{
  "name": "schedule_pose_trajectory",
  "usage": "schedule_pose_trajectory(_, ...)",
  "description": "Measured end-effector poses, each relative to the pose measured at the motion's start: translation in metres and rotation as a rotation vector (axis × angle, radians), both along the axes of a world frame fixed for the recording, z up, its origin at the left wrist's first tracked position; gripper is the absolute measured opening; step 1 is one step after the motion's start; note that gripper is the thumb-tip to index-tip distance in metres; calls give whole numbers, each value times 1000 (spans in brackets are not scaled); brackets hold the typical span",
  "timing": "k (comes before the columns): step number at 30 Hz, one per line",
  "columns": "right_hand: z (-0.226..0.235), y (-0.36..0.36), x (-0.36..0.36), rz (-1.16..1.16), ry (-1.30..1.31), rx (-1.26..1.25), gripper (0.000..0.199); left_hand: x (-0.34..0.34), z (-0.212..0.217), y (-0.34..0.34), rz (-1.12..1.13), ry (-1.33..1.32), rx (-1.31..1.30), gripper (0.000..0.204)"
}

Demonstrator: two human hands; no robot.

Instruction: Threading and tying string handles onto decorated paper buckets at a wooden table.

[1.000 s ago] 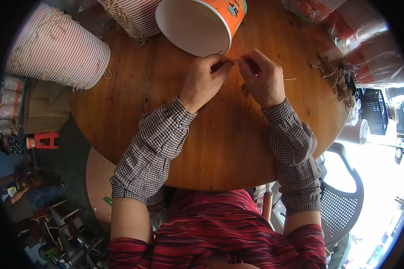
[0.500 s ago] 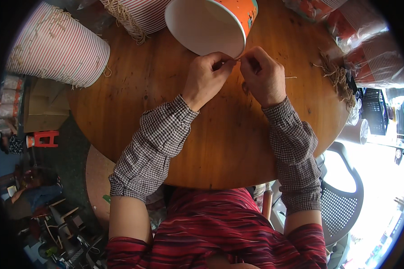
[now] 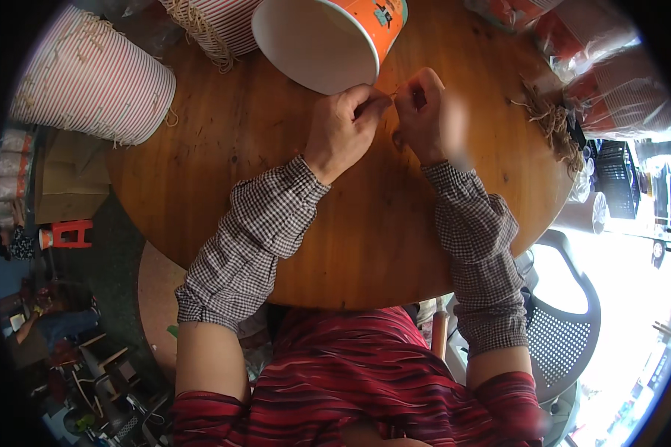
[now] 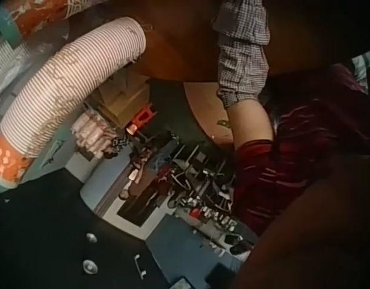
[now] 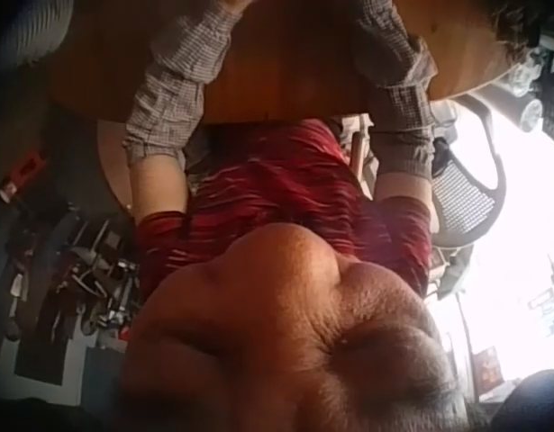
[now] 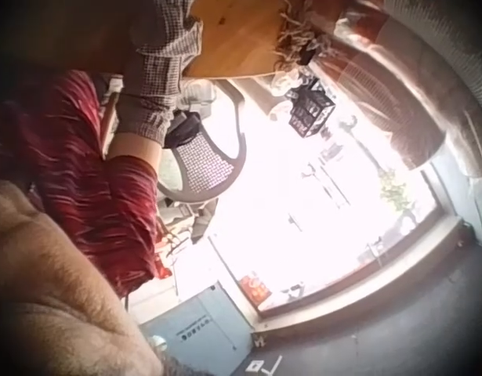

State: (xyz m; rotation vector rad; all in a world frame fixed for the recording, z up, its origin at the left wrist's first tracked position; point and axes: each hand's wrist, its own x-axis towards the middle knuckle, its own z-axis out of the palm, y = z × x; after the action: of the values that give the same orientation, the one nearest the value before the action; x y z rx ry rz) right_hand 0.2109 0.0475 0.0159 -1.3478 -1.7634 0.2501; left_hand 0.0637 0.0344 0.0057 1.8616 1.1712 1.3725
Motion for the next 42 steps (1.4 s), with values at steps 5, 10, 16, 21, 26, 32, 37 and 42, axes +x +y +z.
schedule_pose_trajectory(5, -14, 12, 16, 204, 358, -273, 19, -9, -2, -1, 91, -7, 32, 13)
schedule_pose_trajectory(10, 18, -5, 1, 516, 491, -931, 18, -33, 0, 2, 250, -93, 103, 11)
schedule_pose_trajectory(16, 0, -5, -3, 539, 660, -876, 20, -41, 9, -20, 227, -272, -261, 33)
schedule_pose_trajectory(21, 5, -7, -2, 554, 655, -869, 19, -35, 10, -26, -23, -533, -702, 30)
schedule_pose_trajectory(26, 7, -9, -6, 606, 652, -859, 20, -31, -2, -18, -152, -818, -765, 25)
schedule_pose_trajectory(32, 3, -13, -8, 637, 437, -793, 15, -25, 2, -13, -160, -924, -747, 18)
schedule_pose_trajectory(37, 13, -33, -19, 466, -6, -215, 6, -25, 1, -6, -167, -1014, -784, 16)
schedule_pose_trajectory(42, 6, -44, -21, 691, -114, -147, 9, -20, -1, 9, -127, -1067, -785, 19)
